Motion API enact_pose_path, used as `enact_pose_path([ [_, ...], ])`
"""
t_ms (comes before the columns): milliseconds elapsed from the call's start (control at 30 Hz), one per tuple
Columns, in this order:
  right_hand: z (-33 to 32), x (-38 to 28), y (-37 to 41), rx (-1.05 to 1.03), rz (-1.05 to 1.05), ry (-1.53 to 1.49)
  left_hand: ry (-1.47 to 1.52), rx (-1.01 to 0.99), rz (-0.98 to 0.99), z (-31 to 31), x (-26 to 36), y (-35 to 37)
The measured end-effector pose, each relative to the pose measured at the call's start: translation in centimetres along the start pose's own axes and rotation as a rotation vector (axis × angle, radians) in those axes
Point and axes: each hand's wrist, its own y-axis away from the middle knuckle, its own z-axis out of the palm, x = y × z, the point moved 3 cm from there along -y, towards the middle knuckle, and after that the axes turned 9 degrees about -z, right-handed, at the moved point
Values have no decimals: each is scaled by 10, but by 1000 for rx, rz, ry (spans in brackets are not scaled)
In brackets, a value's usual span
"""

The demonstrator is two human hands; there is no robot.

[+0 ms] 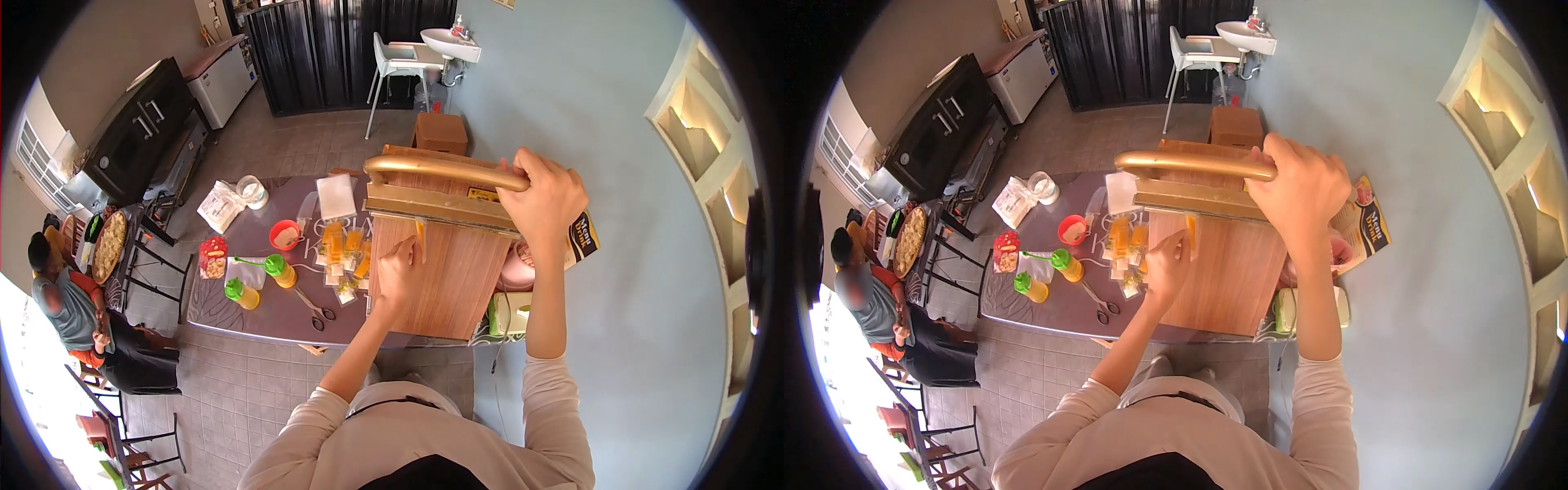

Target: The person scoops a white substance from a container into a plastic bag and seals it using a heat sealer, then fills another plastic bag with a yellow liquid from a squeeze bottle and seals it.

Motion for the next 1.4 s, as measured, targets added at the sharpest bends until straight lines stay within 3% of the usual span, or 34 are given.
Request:
enact_pose_path([
  [167, -2, -1, 2, 14, 3, -32, 17, 102, 46, -18, -8, 6],
  [233, -4, -4, 5, 0, 6, -39, 381, 14, -306, -29, -21, 11],
  [400, -23, -19, 27, -37, -18, -66, 505, 121, -379, -71, -58, 28],
  [667, -38, -60, 133, -400, 106, -484, 673, 261, -578, -144, -99, 67],
  [733, -36, -63, 145, -441, 188, -528, 840, 213, -680, -149, -105, 74],
  [900, -38, -71, 151, -598, 231, -548, 859, 57, -796, -157, -92, 79],
  [967, -50, -92, 131, -501, 35, -531, 765, -18, -808, -160, -95, 76],
  [1000, -51, -106, 132, -503, 41, -518, 769, -32, -808, -159, -106, 77],
  [1067, -59, -140, 142, -245, 207, -843, 748, -54, -729, -157, -132, 74],
  [1133, -49, -189, 155, -320, 164, -1155, 822, -93, -815, -166, -122, 63],
  [1200, -17, -238, 162, -571, 364, -1377, 822, -194, -716, -173, -120, 54],
  [1233, 2, -260, 168, -569, 362, -1378, 868, -190, -722, -178, -125, 53],
  [1300, 45, -290, 186, -438, 849, -1332, 837, -207, -693, -190, -136, 48],
  [1333, 59, -303, 186, -438, 853, -1333, 807, -230, -669, -197, -141, 46],
  [1400, 85, -323, 190, -588, 1092, -1617, 830, -245, -683, -210, -152, 45],
])
